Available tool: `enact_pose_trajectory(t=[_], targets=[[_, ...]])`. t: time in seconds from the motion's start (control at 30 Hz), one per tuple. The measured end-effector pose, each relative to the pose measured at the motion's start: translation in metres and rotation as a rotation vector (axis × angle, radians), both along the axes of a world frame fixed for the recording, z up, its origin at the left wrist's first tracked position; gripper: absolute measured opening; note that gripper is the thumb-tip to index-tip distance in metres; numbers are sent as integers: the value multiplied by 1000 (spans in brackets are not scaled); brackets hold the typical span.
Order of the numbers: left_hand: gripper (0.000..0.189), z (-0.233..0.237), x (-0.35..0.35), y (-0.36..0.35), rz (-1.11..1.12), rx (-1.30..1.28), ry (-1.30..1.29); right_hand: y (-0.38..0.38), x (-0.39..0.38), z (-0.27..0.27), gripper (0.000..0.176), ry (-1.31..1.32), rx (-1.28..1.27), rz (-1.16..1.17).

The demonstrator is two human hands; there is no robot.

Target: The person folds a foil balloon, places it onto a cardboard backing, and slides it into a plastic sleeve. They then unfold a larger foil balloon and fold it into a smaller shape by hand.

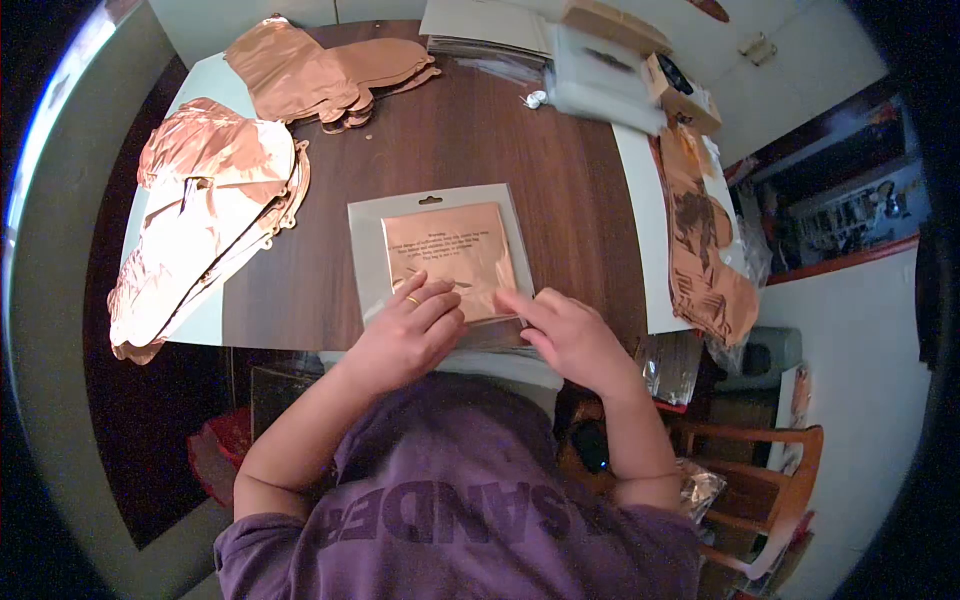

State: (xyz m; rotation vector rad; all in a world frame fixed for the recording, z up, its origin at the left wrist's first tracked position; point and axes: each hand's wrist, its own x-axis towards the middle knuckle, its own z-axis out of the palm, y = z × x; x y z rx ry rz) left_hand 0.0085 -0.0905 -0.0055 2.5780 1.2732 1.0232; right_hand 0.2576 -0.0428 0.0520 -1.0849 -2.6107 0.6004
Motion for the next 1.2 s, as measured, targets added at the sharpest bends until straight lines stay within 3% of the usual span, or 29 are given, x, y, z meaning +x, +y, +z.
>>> enact_pose_trajectory(t=[0.23, 0.57, 0.77, 0.87, 1.2], targets=[[20, -1, -1, 0, -30, -1, 23, 11, 1, -10, 40, -145, 168, 98], [20, 0, -3, 0, -46, 7, 28, 23, -4, 13, 42, -56, 221, 176], [19, 0, -3, 0, -26, 21, 20, 29, -12, 12, 39, -251, 288, 110], [19, 1, -3, 1, -37, 25, 23, 20, -11, 12, 47, -226, 136, 61], [20, 3, -3, 2, -48, 3, -12, -15, 12, -9, 42, -6, 302, 41]])
